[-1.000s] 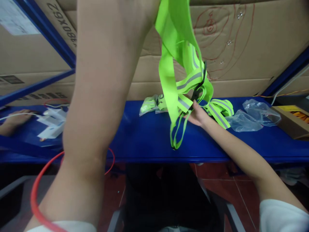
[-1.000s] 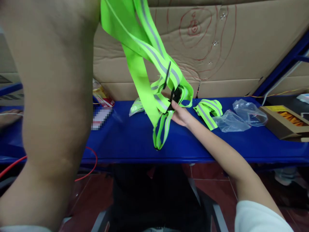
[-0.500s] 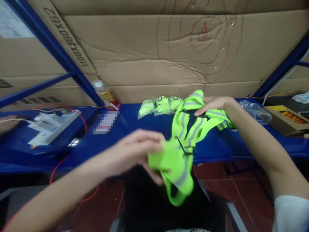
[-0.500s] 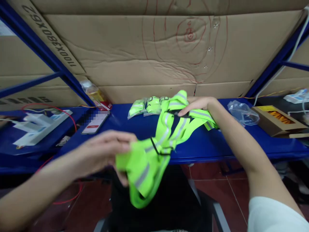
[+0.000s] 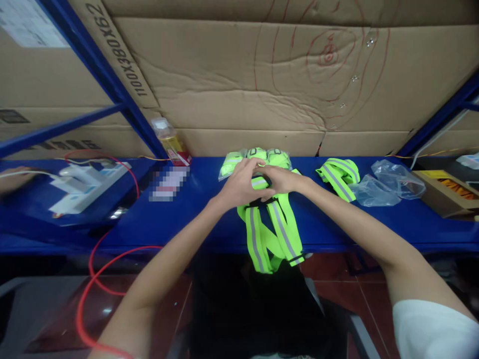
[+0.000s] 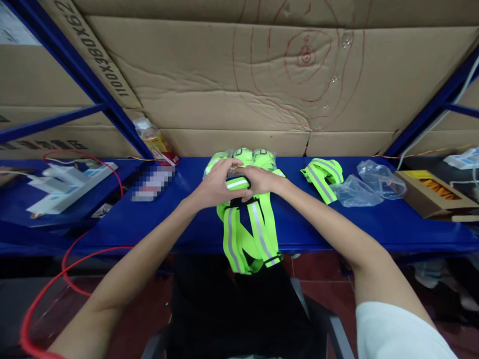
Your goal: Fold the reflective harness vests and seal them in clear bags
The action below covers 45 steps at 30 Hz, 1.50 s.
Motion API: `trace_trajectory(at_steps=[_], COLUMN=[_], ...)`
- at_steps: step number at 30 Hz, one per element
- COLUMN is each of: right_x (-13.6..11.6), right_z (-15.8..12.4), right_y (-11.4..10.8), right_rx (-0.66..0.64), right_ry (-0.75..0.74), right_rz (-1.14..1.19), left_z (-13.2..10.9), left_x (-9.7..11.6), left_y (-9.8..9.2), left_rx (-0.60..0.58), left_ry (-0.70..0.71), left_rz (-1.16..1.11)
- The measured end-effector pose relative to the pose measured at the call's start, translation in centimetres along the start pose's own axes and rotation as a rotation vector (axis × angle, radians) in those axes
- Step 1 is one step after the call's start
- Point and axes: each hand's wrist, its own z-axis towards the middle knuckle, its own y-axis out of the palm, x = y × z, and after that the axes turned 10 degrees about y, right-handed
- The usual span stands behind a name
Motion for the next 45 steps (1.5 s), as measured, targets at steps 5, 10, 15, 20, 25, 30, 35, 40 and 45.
trace_trajectory(at_steps=[5,10,15,20,25,30,35,40,45], right_x=[2.6,2.6,3.2,4.4,4.0,5.1,7.1,7.4,6.6], right_z=[-2.2,-5.0,-6.4,-7.4,-8.1,-8.6,-8.4,-7.9,-7.7], right_y=[1.0,1.8,1.0,-0.9,-2.3,-3.0,-2.9,-2.1,-1.4], right_rx=[0.123,0.238,0.144,0.126,0.251,0.401,0.426,0.435,0.359], right_ry=[0.195,0.294,0.455,0.536,0.531,0.547,0.395,0.394,0.408], right_rz=[0.012,-0.187,-0.331,-0.373,-0.419,-0.247,0.146,0.121,0.306], left_z=[2.3,3.5,2.5,0.9,1.3,1.8,2.0,4.5,8.5], left_x=[-7.4,-9.4,-10.7,-11.4,-12.1,-12.3,-12.2,-12.0,-12.9], left_y=[2.3,2.3,3.1,2.9,0.7,0.8,0.9,-0.6,0.2], left_rx=[-0.297,-0.5,-0.358,-0.223,-0.034,0.377,0.494,0.4,0.407], left_ry=[-0.142,-0.004,0.107,0.152,0.073,-0.023,-0.059,0.071,0.023], left_rz=[-0.05,-0.024,-0.093,-0.163,-0.316,-0.399,-0.426,-0.135,-0.193])
